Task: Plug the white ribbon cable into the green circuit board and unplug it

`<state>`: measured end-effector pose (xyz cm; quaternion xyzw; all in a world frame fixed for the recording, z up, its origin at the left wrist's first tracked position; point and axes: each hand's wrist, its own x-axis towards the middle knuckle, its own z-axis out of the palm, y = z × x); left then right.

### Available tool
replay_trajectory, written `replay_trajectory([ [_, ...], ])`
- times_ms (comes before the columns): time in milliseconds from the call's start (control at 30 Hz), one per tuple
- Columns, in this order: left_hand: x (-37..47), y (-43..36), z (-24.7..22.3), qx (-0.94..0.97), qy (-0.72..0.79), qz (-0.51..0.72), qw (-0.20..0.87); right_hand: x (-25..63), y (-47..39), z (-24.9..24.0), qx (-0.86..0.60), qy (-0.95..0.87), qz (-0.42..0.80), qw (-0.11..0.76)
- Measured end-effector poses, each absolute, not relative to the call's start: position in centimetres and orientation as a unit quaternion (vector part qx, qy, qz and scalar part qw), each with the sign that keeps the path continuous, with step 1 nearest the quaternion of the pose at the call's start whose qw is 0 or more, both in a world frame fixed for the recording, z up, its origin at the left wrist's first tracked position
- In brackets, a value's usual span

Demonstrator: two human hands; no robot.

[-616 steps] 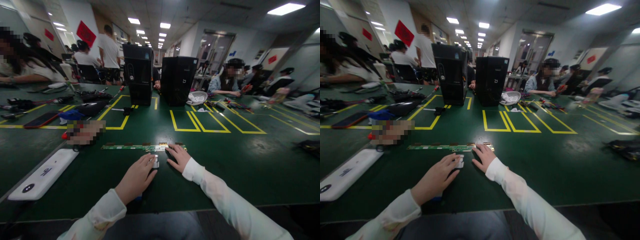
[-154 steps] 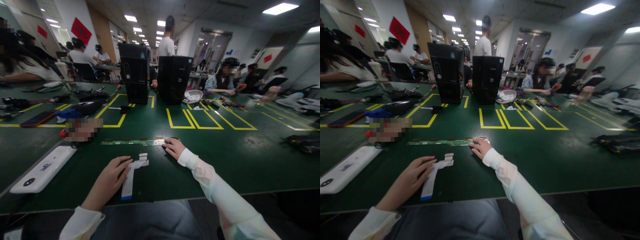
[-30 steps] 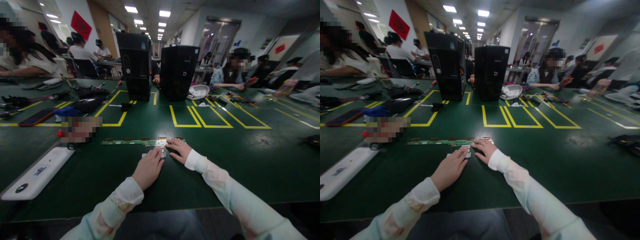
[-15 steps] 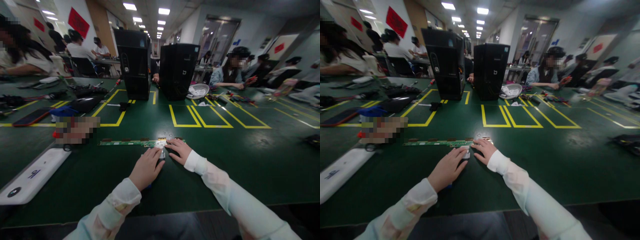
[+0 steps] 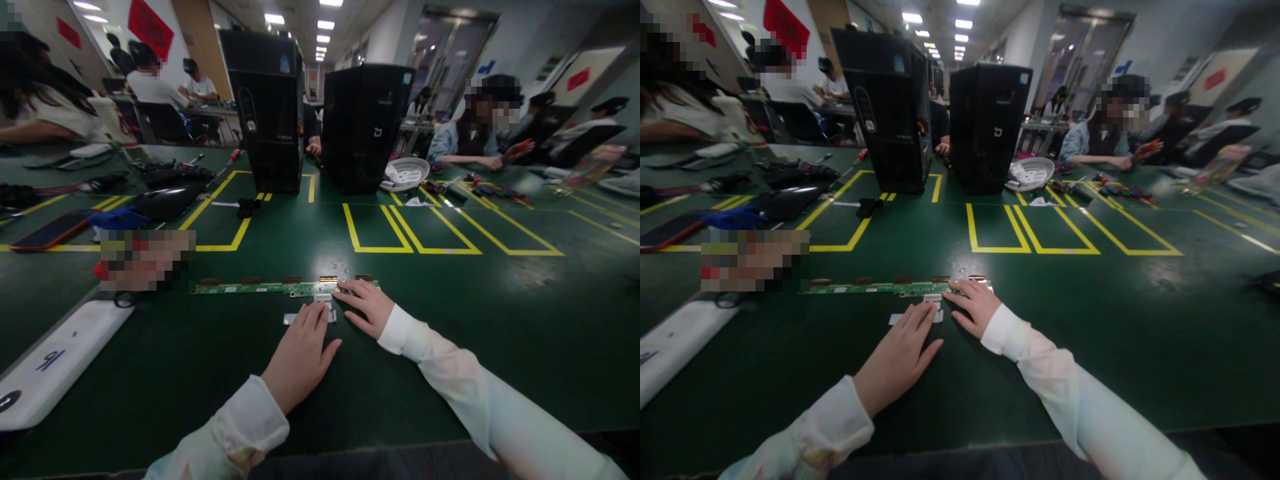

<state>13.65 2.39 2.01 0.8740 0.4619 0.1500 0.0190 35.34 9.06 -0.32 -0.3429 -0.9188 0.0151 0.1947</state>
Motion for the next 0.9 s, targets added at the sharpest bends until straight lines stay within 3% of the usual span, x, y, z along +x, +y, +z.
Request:
replay_trajectory([
  [900,14.1,3.0,1.1,0.862,0.49,0.133,-0.006,35.5,9.0,-0.4,-0.342,-0.916,0.045,0.206],
])
